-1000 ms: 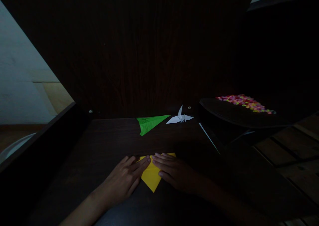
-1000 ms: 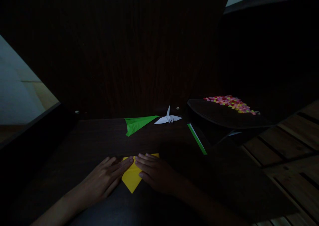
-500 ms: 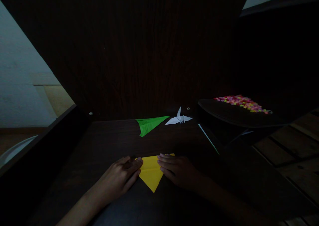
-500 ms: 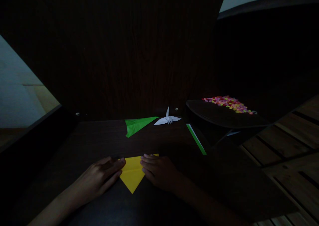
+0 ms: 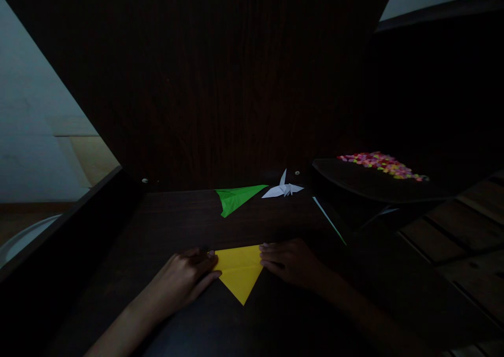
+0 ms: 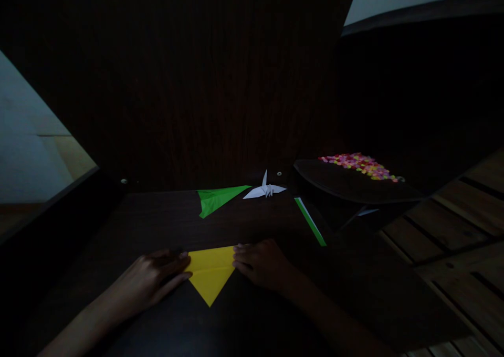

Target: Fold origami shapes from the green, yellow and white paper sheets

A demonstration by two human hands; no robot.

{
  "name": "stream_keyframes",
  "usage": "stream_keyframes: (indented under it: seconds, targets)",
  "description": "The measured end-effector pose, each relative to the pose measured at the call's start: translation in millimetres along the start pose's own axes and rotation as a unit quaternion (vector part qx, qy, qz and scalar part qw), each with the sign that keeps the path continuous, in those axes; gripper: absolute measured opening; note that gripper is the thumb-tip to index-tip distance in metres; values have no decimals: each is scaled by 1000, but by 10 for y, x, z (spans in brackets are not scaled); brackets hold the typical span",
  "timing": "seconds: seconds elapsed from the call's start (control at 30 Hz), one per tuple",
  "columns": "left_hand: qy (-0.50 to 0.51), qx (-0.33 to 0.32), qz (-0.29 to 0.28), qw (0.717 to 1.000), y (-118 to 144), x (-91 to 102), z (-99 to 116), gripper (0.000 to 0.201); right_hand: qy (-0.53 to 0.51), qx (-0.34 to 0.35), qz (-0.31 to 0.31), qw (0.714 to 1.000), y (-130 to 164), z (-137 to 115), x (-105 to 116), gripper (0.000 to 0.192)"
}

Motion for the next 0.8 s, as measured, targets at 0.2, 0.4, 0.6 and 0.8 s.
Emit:
stream_keyframes:
  seconds: [0.2,0.4,0.6,0.8]
  targets:
    - [2,18,-8,1000,38,33,-52,26,-4,30,5,1000,17,69,70,14]
    - [-15,4,-14,1000,47,58,-76,30,13,59,42,997,61,132,117,13]
    - [-50,-30,-7,998,31,3,-91,28,33,94,77,992,62,130,67,18]
    - [-57,-58,22,996,3,35,-41,28,39,105,94,989,48,94,92,21]
Point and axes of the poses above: each hand's wrist, its own y-axis away from the middle knuckle, its own x-axis out of the back of the hand, z = x × y, the point moved 1 cm from there along -y, towards the middle knuckle, and after that the axes turned 8 degrees about -z, right-handed, at the moved point
